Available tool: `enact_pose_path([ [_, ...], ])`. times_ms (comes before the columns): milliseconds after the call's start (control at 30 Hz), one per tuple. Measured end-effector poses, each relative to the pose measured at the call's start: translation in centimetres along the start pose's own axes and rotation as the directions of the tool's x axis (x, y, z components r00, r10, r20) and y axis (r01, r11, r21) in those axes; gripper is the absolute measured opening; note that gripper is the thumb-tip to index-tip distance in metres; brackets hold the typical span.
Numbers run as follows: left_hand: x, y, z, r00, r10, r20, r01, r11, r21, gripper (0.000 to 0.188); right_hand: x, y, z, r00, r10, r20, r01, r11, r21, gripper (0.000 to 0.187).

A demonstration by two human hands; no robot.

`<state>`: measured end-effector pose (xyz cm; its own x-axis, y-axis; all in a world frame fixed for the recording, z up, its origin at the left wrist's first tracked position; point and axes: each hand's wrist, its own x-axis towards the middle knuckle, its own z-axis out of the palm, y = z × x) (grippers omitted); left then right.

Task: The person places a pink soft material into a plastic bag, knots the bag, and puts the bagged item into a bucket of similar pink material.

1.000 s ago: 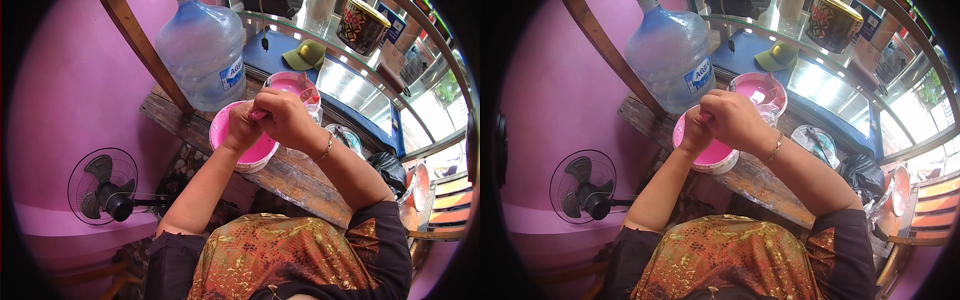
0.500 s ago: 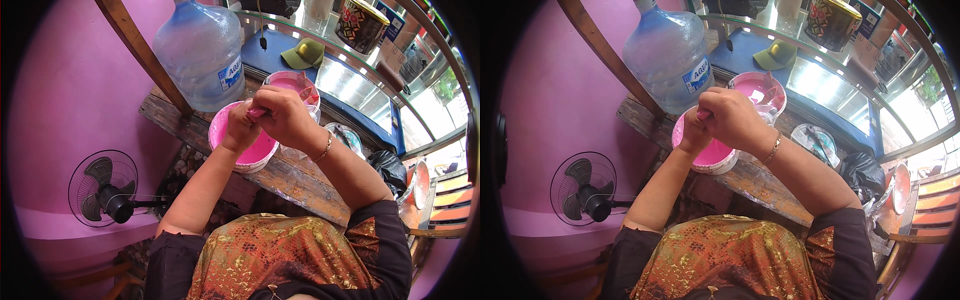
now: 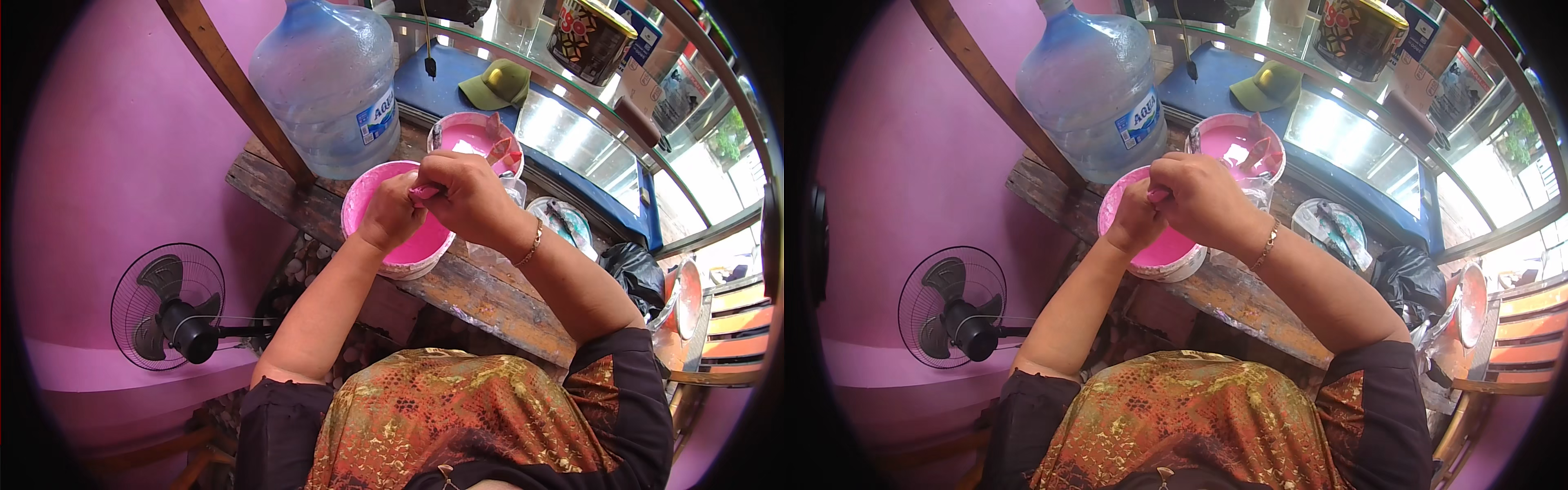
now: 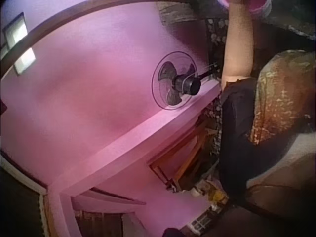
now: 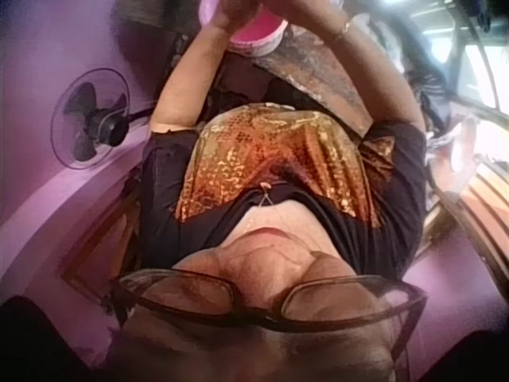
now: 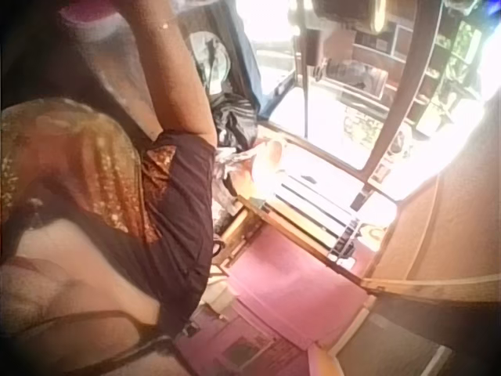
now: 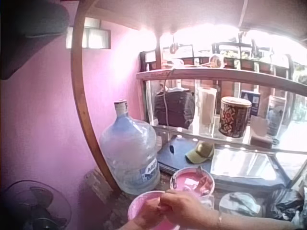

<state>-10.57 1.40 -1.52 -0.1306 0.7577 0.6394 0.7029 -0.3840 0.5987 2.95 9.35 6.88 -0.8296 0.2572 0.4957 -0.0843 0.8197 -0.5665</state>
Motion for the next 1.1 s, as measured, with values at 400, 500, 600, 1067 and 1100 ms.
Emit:
enact_pose_path([
  [400, 0.0, 0.5, -0.7, 0.959, -0.135, 0.248, 0.161, 0.983, -0.087, 0.013, -0.4, 0.2, -0.7, 0.994, 0.095, 0.056, -0.097, 0.995, 0.033, 0.014],
  [500, 0.0, 0.2, -1.3, 0.951, -0.161, 0.263, 0.169, 0.986, -0.007, 0.014, -0.8, 1.0, -1.4, 0.988, 0.143, 0.055, -0.146, 0.988, 0.047, 0.017],
  [600, -0.2, 0.3, -1.0, 0.967, -0.134, 0.215, 0.139, 0.99, -0.008, 0.013, -1.0, 0.9, -2.1, 0.976, 0.203, 0.075, -0.207, 0.977, 0.049, 0.018],
  [1067, -0.9, -0.6, 1.0, 0.976, -0.096, 0.195, 0.084, 0.994, 0.071, 0.009, -1.5, -0.5, -1.2, 0.96, 0.224, 0.167, -0.16, 0.931, -0.33, 0.018],
  [1100, -0.8, -0.4, 1.0, 0.969, -0.15, 0.198, 0.141, 0.988, 0.059, 0.008, -1.5, -0.4, -1.2, 0.96, 0.226, 0.167, -0.162, 0.93, -0.331, 0.018],
])
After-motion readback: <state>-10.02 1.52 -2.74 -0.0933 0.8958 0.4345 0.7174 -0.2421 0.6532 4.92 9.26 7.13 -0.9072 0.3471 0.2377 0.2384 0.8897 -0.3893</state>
